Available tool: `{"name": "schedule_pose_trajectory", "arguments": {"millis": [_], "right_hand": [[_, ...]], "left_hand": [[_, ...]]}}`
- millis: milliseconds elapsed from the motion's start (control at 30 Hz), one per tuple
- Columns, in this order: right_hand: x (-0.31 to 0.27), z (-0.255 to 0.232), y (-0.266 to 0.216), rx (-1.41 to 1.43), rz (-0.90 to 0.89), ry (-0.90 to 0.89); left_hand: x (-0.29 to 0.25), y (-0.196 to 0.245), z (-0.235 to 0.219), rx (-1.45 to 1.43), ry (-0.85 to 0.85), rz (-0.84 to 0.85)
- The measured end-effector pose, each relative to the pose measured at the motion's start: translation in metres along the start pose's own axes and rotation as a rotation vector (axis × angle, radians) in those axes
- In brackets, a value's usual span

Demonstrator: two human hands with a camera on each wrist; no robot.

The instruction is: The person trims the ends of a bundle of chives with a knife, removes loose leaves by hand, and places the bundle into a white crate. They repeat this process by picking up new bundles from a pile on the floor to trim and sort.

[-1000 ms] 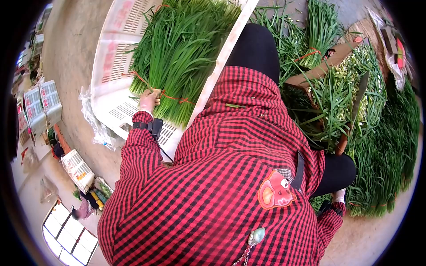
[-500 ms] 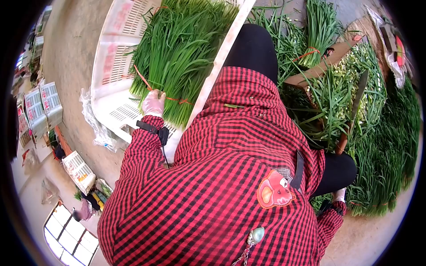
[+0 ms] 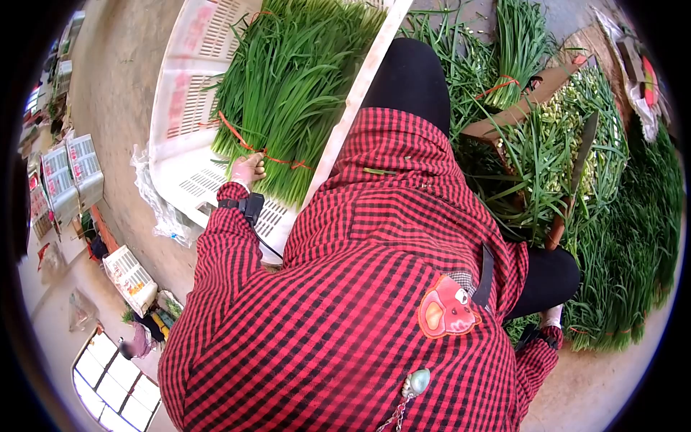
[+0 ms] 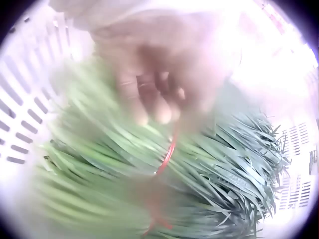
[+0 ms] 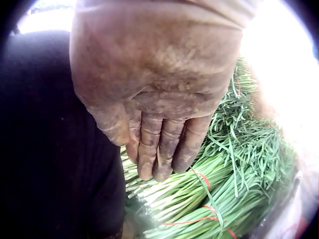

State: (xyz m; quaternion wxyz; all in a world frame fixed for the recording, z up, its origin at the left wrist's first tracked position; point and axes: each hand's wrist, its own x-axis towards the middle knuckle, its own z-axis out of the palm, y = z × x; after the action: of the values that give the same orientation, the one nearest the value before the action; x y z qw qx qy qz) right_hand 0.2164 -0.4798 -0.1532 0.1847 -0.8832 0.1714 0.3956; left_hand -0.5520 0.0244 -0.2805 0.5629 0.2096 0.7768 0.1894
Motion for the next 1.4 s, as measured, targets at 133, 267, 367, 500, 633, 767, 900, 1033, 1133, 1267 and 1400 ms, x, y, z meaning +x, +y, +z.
{"name": "schedule_pose_trajectory", "arguments": {"millis": [133,267,367,500,633,767,900,1033,1133,1267,1400], "right_hand": [[0.001,0.000,0.000,0.001,0.003,0.001],[0.001,0.000,-0.001,0.002,-0.001,0.002],[-0.003,0.001,-0.006,-0.002,-0.004,0.000],[-0.001,0.002,-0.001,0.004,-0.003,0.001],[0.002,0.002,0.001,0.012,-0.001,-0.002],[0.004,0.002,0.000,0.008,-0.002,-0.001],[0.005,0.002,0.001,0.013,-0.003,-0.001],[0.003,0.001,0.006,0.018,0.000,0.002],[0.004,0.001,0.008,0.028,-0.001,-0.005],[0.006,0.000,0.012,0.033,0.002,-0.007],[0.010,0.002,0.015,0.034,0.001,-0.019]], "left_hand": [[-0.001,0.002,0.000,0.016,-0.004,-0.023],[-0.005,0.006,0.000,-0.008,-0.003,-0.042],[-0.006,0.010,0.001,0.044,-0.011,-0.058],[0.009,0.009,-0.001,0.158,-0.039,-0.086],[0.012,0.014,-0.005,0.083,-0.070,-0.129],[-0.013,0.030,0.013,0.340,0.004,-0.028],[-0.007,0.024,0.011,0.437,0.026,0.036],[0.000,0.024,0.012,0.435,-0.015,0.018],[-0.003,0.028,0.016,0.375,-0.029,-0.032],[0.004,0.019,0.003,0.073,-0.094,-0.121],[0.002,0.020,-0.005,-0.449,-0.232,-0.033]]}}
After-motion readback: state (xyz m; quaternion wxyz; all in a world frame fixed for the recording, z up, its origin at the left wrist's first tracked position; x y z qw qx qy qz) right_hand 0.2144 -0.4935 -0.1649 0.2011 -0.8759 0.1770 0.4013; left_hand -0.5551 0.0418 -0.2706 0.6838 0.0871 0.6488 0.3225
